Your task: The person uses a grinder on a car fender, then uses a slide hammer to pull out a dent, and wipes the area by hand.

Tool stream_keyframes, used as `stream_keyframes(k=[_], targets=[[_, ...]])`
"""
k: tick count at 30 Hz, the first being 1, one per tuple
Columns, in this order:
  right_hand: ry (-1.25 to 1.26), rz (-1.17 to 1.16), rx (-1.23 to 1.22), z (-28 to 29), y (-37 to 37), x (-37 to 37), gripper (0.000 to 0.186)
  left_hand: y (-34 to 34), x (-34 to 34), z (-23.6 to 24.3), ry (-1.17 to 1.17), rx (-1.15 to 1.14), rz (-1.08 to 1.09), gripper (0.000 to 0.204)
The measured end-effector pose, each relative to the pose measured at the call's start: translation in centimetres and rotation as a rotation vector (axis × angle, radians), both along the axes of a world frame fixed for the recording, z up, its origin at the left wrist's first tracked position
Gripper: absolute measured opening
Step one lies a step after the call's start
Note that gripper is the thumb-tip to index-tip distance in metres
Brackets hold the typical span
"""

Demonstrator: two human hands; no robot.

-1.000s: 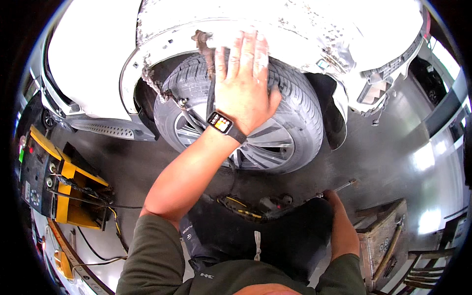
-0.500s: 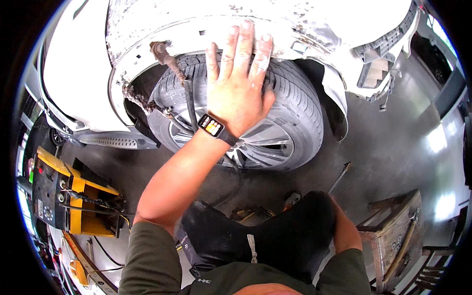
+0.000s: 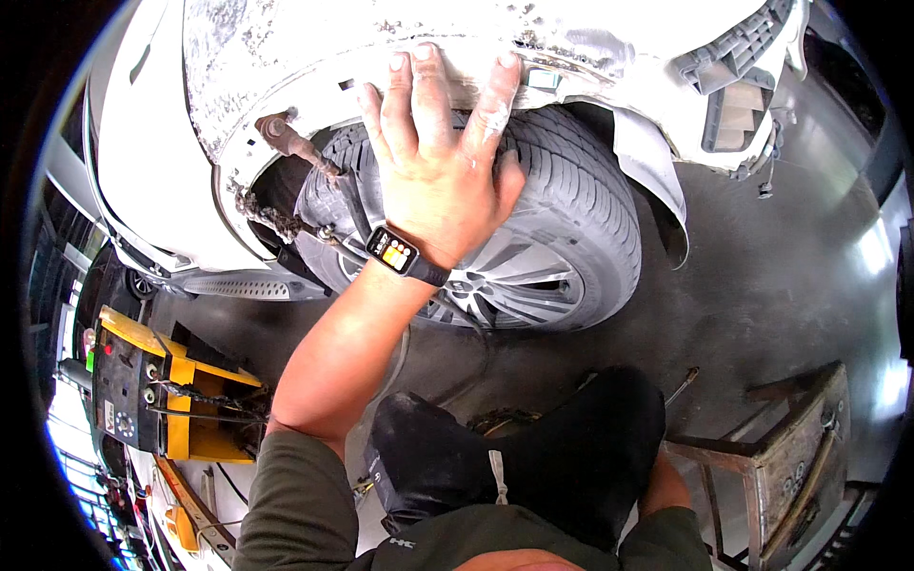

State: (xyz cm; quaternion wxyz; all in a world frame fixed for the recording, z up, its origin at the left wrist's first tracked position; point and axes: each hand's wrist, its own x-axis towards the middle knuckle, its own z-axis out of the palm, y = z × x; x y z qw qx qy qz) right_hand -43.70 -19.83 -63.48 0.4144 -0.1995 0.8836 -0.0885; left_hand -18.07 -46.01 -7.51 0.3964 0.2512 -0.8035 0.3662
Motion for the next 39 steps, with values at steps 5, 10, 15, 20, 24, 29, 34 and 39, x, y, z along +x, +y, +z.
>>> stream_keyframes(k=[5,10,15,20,24,29,34,39], targets=[[-0.013,-0.055,-0.015,-0.1,0.4,0.0,0.032,0.3,-0.1,0.4,0.017,-0.011,-0.001,0.089],[-0.031,-0.097,-0.023,0.0,0.7,0.1,0.033,0.5,-0.3,0.7,0.063,0.012,-0.04,0.086],[-0.039,-0.133,-0.038,0.2,1.1,0.0,0.034,0.8,0.0,1.0,0.087,0.076,-0.071,0.087],[-0.052,-0.162,-0.051,0.4,1.4,0.3,0.035,1.7,-0.1,1.7,0.035,0.087,-0.039,0.088],[-0.06,-0.189,-0.062,0.6,1.6,0.3,0.035,2.9,-0.5,2.4,0.027,0.072,0.046,0.089],[-0.074,-0.226,-0.077,0.6,2.2,0.5,0.036,2.7,-0.3,2.5,0.011,-0.016,0.025,0.087],[-0.09,-0.268,-0.09,0.4,3.0,0.6,0.037,1.8,-0.4,2.4,0.023,0.125,-0.082,0.09],[-0.108,-0.332,-0.121,0.1,3.7,1.0,0.038,1.9,-0.2,2.0,-0.027,0.138,-0.032,0.096]])
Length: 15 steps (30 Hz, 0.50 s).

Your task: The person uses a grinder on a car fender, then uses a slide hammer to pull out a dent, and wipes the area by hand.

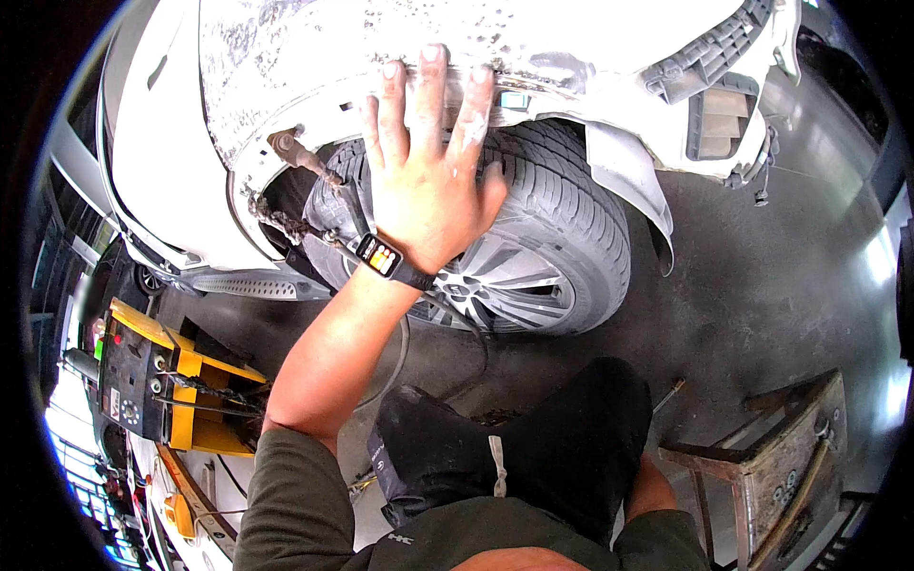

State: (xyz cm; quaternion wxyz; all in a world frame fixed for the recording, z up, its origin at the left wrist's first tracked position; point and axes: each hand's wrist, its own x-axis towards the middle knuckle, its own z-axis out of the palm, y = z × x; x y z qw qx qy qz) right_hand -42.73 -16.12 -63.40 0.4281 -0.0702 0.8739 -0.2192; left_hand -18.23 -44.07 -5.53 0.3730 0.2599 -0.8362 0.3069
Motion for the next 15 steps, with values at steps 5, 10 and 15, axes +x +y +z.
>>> stream_keyframes(k=[5,10,15], targets=[[-0.017,-0.12,-0.06,0.3,1.1,-0.7,0.039,-0.6,1.4,-1.1,-0.05,0.042,0.065,0.099],[-0.079,-0.331,-0.212,3.4,0.8,-1.4,0.04,-0.8,3.3,-0.7,-0.106,0.063,0.118,0.096],[0.004,-0.303,-0.327,12.7,-3.1,-6.4,0.04,-0.5,4.7,-1.0,-0.047,0.185,0.019,0.092]])
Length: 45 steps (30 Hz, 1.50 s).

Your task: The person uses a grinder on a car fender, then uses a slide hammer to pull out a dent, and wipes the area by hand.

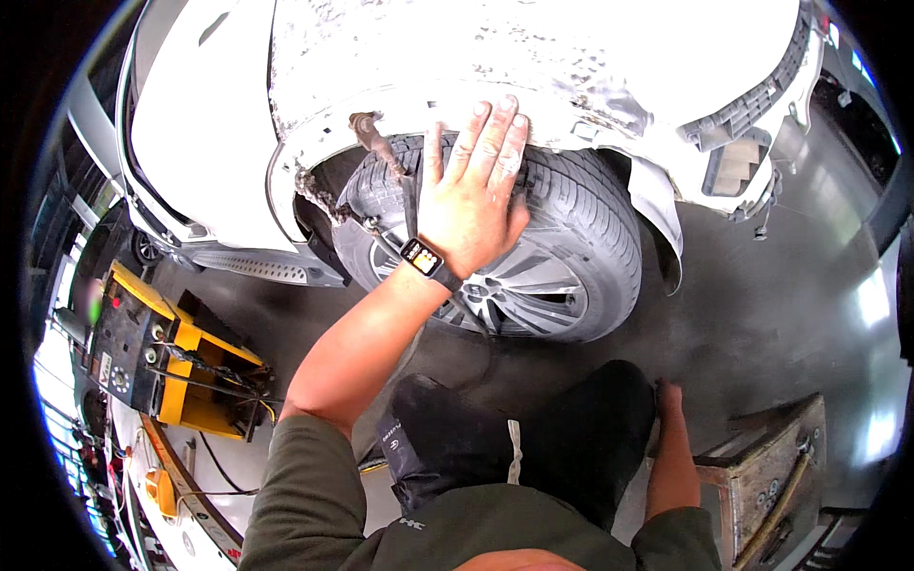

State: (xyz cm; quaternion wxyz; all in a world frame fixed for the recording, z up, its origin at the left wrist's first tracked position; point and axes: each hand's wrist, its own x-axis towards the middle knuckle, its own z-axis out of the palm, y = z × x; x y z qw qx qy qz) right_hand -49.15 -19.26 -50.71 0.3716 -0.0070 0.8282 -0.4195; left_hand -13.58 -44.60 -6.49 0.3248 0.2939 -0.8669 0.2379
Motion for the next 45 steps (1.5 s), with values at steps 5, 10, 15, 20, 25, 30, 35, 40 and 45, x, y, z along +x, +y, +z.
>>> stream_keyframes(k=[5,10,15,20,25,30,35,40,45], targets=[[0.577,0.625,0.058,9.5,-5.0,3.1,0.04,-0.5,0.1,0.1,0.026,-0.027,0.023,0.095],[0.743,1.825,0.547,12.2,-11.6,11.2,0.038,-1.2,-3.4,-1.5,0.234,0.03,-0.054,0.104],[0.343,1.541,0.68,2.1,-12.6,14.3,0.045,-0.5,-6.8,-1.9,0.273,0.034,-0.232,0.107],[0.198,1.244,0.718,-3.0,-11.2,20.0,0.048,-1.2,-5.2,-2.7,0.081,-0.052,-0.458,0.098],[0.261,1.542,0.814,-7.2,-6.7,15.4,0.044,-2.6,-1.0,-0.2,0.248,-0.146,-0.289,0.087],[0.274,0.775,0.637,-6.8,-5.8,20.2,0.052,-2.6,-1.9,-2.0,0.316,-0.057,-0.32,0.088],[0.097,0.754,0.698,-10.1,-2.6,19.8,0.097,-3.2,-2.0,-1.2,0.164,-0.125,-0.379,0.086],[0.063,0.667,0.619,-14.7,-2.1,24.1,0.108,-4.3,1.1,-1.9,0.12,-0.182,-0.214,0.086],[0.137,0.251,0.347,-21.0,-1.1,21.6,0.081,-3.9,1.3,-1.3,0.244,-0.082,-0.207,0.088]])
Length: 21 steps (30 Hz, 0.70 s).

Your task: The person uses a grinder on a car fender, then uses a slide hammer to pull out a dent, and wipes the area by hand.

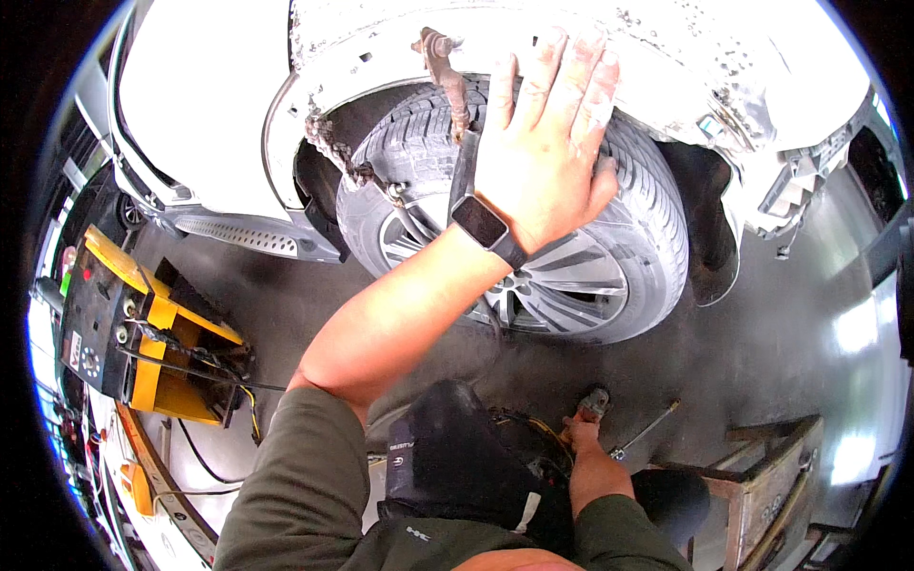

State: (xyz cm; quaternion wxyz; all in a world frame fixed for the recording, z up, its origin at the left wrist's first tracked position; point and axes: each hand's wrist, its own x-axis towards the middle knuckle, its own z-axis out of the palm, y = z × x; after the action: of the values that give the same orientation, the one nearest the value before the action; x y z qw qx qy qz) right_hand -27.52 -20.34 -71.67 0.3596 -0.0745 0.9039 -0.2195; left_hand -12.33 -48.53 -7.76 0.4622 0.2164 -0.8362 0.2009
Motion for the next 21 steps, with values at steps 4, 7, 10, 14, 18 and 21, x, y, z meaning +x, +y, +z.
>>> stream_keyframes(k=[4,7,10,14,18,21], targets=[[-0.18,0.069,-0.24,0.3,-0.1,-5.5,0.042,1.3,-1.4,1.7,0.047,-0.016,0.05,0.092],[-0.446,-0.319,-0.222,5.0,-2.0,1.7,0.024,0.6,0.1,-0.2,-0.092,-0.023,0.12,0.093],[-0.586,-0.343,-0.377,11.2,-3.1,1.6,0.029,0.9,-0.1,0.2,-0.117,-0.02,0.146,0.093],[-0.672,-0.448,-0.434,18.7,-5.8,2.4,0.042,1.1,-1.9,0.3,-0.127,-0.008,0.03,0.092],[-0.639,-0.647,-0.589,24.0,-7.8,4.5,0.063,1.7,-3.2,0.1,-0.164,-0.017,-0.014,0.09],[-0.591,-0.578,-0.796,28.9,-6.2,6.1,0.064,1.8,-3.4,-0.5,-0.196,0.019,-0.035,0.089]])
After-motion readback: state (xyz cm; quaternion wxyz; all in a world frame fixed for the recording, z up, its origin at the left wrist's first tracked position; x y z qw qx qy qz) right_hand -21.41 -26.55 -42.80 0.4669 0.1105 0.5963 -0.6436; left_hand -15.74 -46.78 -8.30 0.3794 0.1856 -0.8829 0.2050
